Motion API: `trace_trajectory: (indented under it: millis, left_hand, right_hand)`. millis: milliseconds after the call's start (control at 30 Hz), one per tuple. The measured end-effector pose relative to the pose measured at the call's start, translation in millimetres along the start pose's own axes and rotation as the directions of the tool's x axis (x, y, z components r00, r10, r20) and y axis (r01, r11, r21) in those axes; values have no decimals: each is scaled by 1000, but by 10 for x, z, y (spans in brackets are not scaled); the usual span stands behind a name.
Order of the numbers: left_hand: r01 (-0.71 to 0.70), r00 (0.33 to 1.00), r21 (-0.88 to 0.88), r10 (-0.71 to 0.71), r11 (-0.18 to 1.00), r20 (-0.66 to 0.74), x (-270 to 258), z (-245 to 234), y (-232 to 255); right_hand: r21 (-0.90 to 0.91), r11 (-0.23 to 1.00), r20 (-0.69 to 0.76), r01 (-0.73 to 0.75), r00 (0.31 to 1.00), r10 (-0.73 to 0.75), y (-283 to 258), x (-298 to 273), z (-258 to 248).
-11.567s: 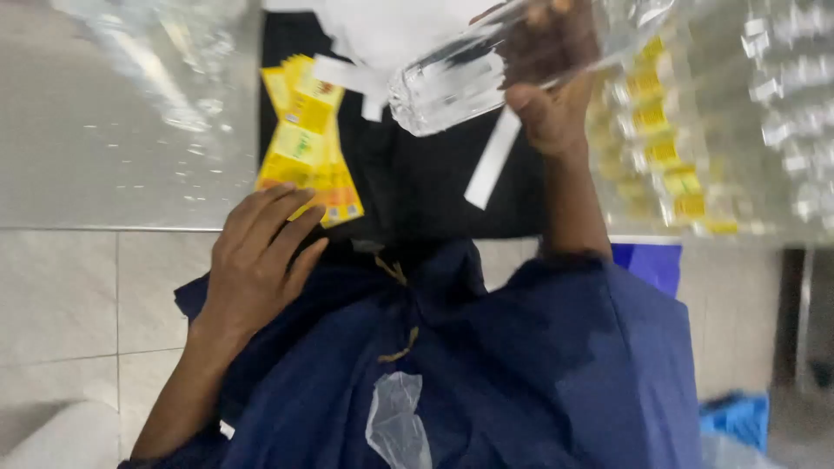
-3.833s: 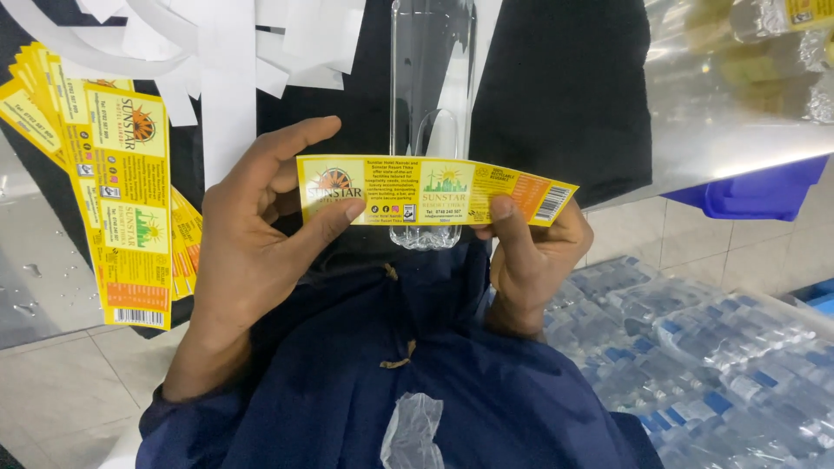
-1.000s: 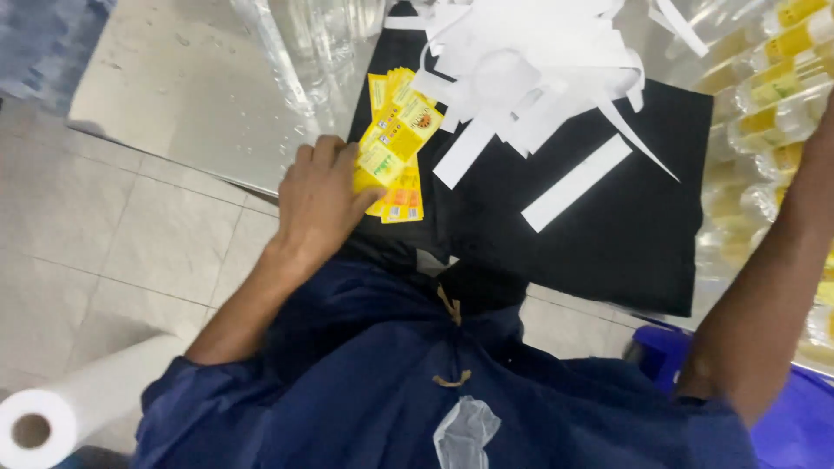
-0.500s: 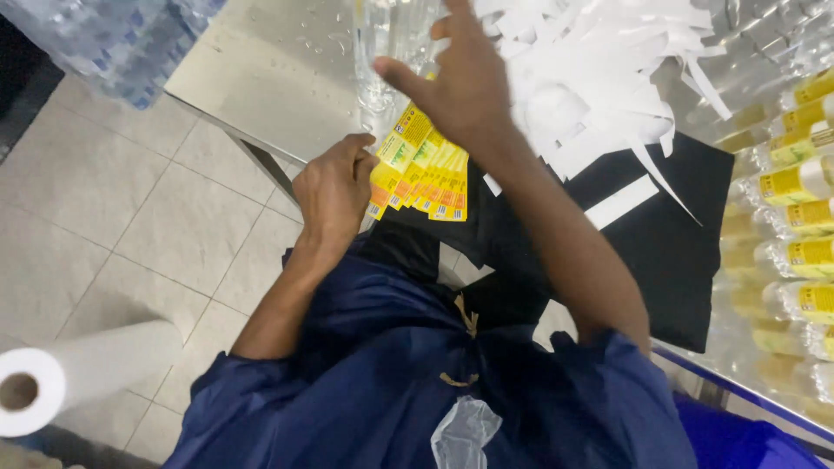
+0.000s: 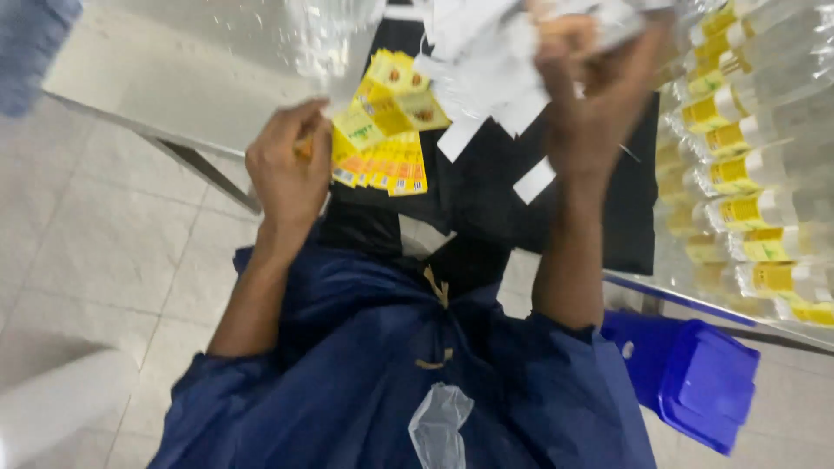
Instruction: Manually applying adhesive labels to clear plastic water bottles at a production workstation.
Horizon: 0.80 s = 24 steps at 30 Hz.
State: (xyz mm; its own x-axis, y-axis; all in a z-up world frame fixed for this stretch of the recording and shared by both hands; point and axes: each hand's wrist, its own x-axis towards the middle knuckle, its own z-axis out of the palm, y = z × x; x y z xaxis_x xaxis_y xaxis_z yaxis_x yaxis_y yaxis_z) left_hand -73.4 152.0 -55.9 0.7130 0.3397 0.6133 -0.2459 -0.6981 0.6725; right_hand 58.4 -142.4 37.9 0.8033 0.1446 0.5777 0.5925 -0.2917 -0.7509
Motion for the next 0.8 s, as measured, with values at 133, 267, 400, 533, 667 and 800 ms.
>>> trace_trajectory:
  millis: [133, 267, 400, 533, 667, 800]
  left_hand:
    - [75, 994, -81, -68, 994, 88, 103, 152, 62]
    - [33, 988, -237, 4, 971, 156, 177, 258, 96]
    - [588, 808, -539, -421, 603, 411, 136, 313, 310]
    - [327, 925, -714, -56, 619, 375, 160, 341, 661]
    - [146, 971, -656, 19, 740, 237, 179, 462, 955]
    - [-4, 984, -699, 126, 715, 123, 183, 650, 1098]
  right_hand:
    - [-191, 921, -115, -338, 940, 321, -446, -234, -561]
    - [3, 786, 95, -618, 782, 615, -398, -454, -501]
    - [-567, 595, 132, -570, 650, 748, -185, -396, -405]
    - [-707, 582, 53, -402, 791, 610, -92, -485, -304]
    - [-434, 781, -33, -449, 874, 484, -677, -793, -397]
    - [187, 852, 185, -489, 869, 458, -609, -1297, -162]
